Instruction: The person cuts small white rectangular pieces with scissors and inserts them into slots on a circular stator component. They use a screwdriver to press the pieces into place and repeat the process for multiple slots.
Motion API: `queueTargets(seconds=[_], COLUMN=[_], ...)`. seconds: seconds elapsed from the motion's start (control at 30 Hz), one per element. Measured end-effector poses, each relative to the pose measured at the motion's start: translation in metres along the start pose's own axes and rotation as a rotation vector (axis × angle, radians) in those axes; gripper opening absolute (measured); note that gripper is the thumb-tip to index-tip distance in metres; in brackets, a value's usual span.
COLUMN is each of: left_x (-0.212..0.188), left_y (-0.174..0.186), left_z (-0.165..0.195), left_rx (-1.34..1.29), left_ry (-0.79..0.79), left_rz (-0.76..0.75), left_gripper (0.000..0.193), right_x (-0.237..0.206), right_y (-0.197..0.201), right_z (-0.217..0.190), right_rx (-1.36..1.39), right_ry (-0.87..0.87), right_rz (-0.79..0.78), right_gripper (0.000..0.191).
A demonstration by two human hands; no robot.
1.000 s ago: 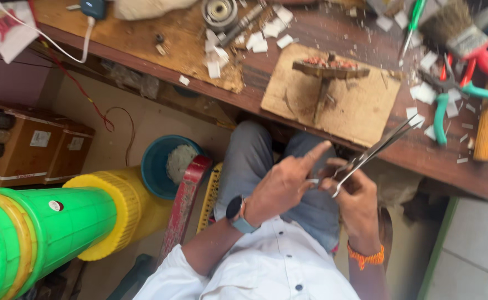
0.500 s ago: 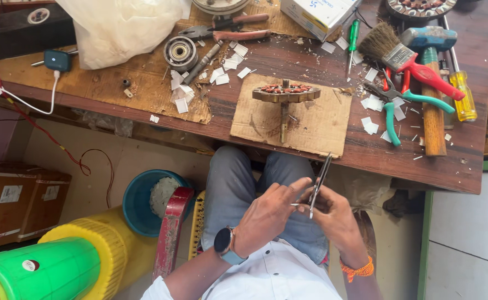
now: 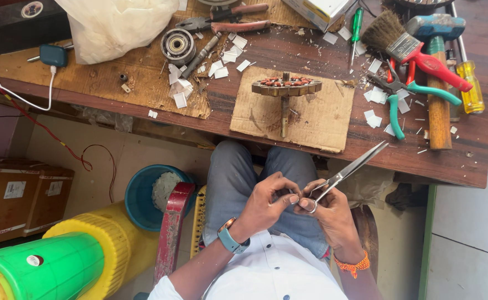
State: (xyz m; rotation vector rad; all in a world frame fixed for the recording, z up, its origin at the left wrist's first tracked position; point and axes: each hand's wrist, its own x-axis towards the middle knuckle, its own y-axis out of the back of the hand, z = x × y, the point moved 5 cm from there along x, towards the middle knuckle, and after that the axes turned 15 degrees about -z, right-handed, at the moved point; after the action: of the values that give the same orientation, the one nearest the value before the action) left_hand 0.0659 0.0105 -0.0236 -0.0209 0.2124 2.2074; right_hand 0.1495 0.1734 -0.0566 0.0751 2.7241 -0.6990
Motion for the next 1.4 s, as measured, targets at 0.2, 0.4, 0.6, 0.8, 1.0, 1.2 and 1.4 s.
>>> queueTargets(seconds=[0.2,0.4,0.6,0.8,1.0,1.2,1.4], left_x=[-0.007,0.015,0.015,0.009,0.011,0.009,0.012], left_y=[0.000,0.022,0.035,0.053,0.056,0.058,0.053], left_z=[0.048,0.038,0.003,0.003,0.008,0.003,-0.004], left_rx=[0.511,0.123,-0.493,-0.407,-0.350,-0.395,-0.449], left_ry=[-0.357,-0.261,0.039,0.049,0.079,0.060,0.065], left_rz=[0.081,0.191,0.184,0.295,0.258,0.232,0.230], left_gripper=[0.020,0.015,0.018,0.016,0.013,0.012,0.012], right_x=[0.002,0.014,0.011,-0.011,-0.010,-0.005,-0.009], right_y=[-0.021,-0.032,-0.026,-0.034,-0.039,-0.040,-0.035], right_z=[-0.002,-0.027,-0.028,-0.001,0.000,-0.010,-0.010], right_rx=[-0.314,-0.303,-0.349,-0.274,-0.386,-0.480,-0.499], right_ry=[0.169,0.277,0.024,-0.345,-0.452,-0.438,-0.456], right_rz=[0.170,0.189,-0.091,-0.503,-0.544,-0.524,-0.492], right_gripper=[0.022,0.021,0.034,0.079,0.083,0.070,0.067])
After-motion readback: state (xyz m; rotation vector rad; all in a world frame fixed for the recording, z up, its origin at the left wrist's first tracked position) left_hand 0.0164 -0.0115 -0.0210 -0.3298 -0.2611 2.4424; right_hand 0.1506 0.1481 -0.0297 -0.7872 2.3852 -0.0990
